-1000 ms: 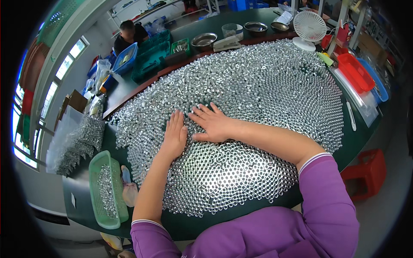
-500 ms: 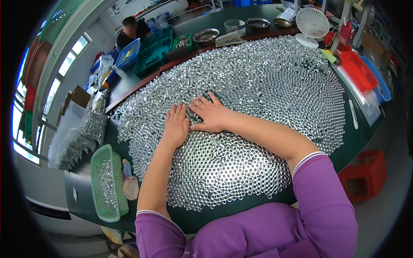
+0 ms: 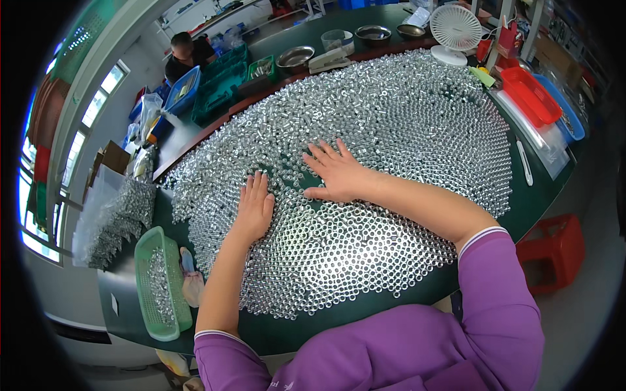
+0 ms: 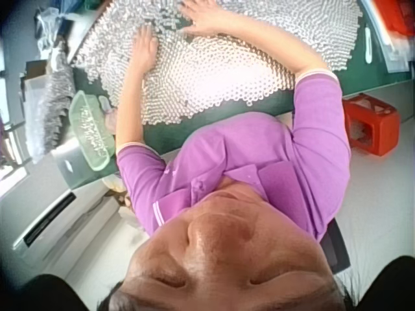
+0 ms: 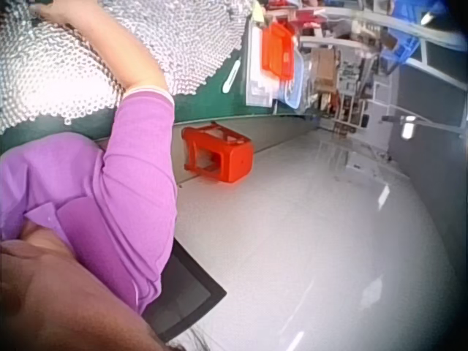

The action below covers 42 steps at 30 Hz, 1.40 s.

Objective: The person sorts small metal rings by hand, picking them up from a pile on a workbench and placing selected ones into a plastic basket.

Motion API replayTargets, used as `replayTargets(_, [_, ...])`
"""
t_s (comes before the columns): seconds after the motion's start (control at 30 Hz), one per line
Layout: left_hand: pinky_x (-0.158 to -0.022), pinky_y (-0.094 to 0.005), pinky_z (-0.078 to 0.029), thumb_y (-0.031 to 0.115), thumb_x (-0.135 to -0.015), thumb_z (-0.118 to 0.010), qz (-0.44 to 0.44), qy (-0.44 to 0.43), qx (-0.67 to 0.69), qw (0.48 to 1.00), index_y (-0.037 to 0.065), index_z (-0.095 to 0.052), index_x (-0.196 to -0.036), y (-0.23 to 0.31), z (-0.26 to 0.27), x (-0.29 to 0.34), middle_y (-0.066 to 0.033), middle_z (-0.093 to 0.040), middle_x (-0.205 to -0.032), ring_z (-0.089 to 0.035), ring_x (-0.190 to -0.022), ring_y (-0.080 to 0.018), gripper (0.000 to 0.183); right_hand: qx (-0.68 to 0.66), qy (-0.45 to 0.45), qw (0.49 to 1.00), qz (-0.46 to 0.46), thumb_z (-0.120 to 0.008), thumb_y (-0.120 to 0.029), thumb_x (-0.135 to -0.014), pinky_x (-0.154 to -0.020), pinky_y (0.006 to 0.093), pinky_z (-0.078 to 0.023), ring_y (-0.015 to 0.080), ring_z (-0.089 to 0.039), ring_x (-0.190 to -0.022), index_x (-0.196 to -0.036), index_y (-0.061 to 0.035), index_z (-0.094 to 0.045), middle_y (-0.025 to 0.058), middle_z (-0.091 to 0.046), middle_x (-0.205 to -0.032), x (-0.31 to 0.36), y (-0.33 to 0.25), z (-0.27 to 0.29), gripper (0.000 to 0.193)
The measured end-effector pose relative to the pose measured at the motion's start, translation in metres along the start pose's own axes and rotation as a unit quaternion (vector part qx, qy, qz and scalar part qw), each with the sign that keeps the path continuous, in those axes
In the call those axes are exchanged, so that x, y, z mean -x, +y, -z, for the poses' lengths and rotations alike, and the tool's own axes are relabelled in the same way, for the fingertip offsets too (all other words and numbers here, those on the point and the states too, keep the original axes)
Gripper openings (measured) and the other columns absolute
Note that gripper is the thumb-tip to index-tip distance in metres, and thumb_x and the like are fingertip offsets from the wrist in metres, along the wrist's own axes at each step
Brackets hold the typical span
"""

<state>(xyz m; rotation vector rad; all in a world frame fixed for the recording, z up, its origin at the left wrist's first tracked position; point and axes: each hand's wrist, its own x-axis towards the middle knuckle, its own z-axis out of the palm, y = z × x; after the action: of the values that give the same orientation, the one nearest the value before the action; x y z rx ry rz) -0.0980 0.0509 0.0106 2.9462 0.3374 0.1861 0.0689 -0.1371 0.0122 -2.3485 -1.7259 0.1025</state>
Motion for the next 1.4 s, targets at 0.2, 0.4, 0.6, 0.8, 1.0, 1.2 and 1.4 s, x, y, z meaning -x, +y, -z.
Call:
replayTargets(0.2, [-0.108, -0.0504, -0.013, 0.029, -0.095, -0.027, -0.051, 0.010, -0.001, 0.999, 0.003, -0.028, -0.138, 0.025, -0.004, -0.020, -0.0206, -0.021, -0.145, -0.018, -0.134, -0.0382, 0.051, -0.039, 0.003, 0.997, 0.062, -0.029, -0.064, -0.086, -0.110, 0.0497, -0.002, 0.0345, -0.009, -0.137, -0.141, -0.0052, -0.020, 0.0186, -0.015, -0.147, -0.015, -0.012, 0.002, 0.081])
replayTargets(0.4, [-0.109, -0.0495, -0.011, 0.032, -0.096, -0.023, -0.038, 0.025, 0.036, 0.998, 0.001, -0.026, -0.138, 0.036, 0.005, 0.003, -0.0203, -0.019, -0.146, -0.015, -0.135, -0.0385, 0.052, -0.031, 0.007, 0.997, -0.070, -0.032, -0.062, -0.086, -0.110, 0.0495, 0.000, 0.0343, -0.006, -0.138, -0.142, -0.0057, -0.020, 0.0189, -0.016, -0.147, 0.022, 0.051, 0.018, 0.079])
replayTargets(0.6, [-0.109, -0.0493, -0.012, 0.026, -0.094, -0.030, -0.112, 0.022, 0.044, 0.992, -0.001, -0.023, -0.138, 0.098, -0.008, -0.007, -0.0214, -0.020, -0.145, -0.017, -0.134, -0.0398, 0.053, -0.023, -0.014, 0.999, 0.047, -0.032, -0.056, -0.089, -0.111, 0.0469, -0.002, 0.0315, -0.009, -0.138, -0.141, -0.0048, -0.022, 0.0170, -0.017, -0.147, 0.023, 0.010, 0.004, 0.074])
replayTargets(0.8, [-0.109, -0.0500, -0.012, 0.025, -0.092, -0.033, -0.061, -0.023, -0.022, 0.998, -0.002, -0.022, -0.139, 0.071, -0.007, 0.004, -0.0228, -0.021, -0.144, -0.016, -0.134, -0.0417, 0.055, -0.017, -0.023, 1.000, 0.009, -0.032, -0.053, -0.090, -0.111, 0.0473, -0.003, 0.0322, -0.010, -0.138, -0.141, -0.0029, -0.021, 0.0195, -0.017, -0.146, 0.043, 0.026, 0.016, 0.072])
replayTargets(1.0, [-0.109, -0.0500, -0.013, 0.022, -0.090, -0.034, -0.106, 0.046, 0.014, 0.993, -0.004, -0.022, -0.138, 0.090, -0.015, -0.006, -0.0237, -0.022, -0.143, -0.019, -0.133, -0.0411, 0.056, -0.034, -0.002, 0.998, 0.055, -0.030, -0.054, -0.090, -0.111, 0.0463, -0.003, 0.0320, -0.010, -0.138, -0.141, -0.0041, -0.022, 0.0195, -0.017, -0.146, 0.028, 0.015, 0.014, 0.072])
replayTargets(1.2, [-0.109, -0.0506, -0.011, 0.024, -0.091, -0.033, -0.073, -0.014, 0.034, 0.997, -0.003, -0.024, -0.138, 0.092, -0.002, 0.023, -0.0237, -0.019, -0.144, -0.015, -0.134, -0.0409, 0.055, -0.008, -0.006, 1.000, -0.019, -0.031, -0.055, -0.090, -0.110, 0.0507, -0.001, 0.0324, -0.009, -0.138, -0.141, -0.0052, -0.023, 0.0179, -0.017, -0.147, 0.063, 0.029, 0.016, 0.071])
replayTargets(1.4, [-0.110, -0.0472, -0.009, 0.024, -0.092, -0.032, -0.079, -0.010, 0.003, 0.997, -0.001, -0.021, -0.139, 0.112, -0.007, 0.006, -0.0210, -0.016, -0.146, -0.012, -0.136, -0.0382, 0.055, -0.004, 0.019, 0.999, 0.048, -0.030, -0.050, -0.092, -0.110, 0.0505, 0.000, 0.0313, -0.009, -0.138, -0.141, -0.0072, -0.024, 0.0143, -0.018, -0.147, 0.040, 0.006, 0.016, 0.066])
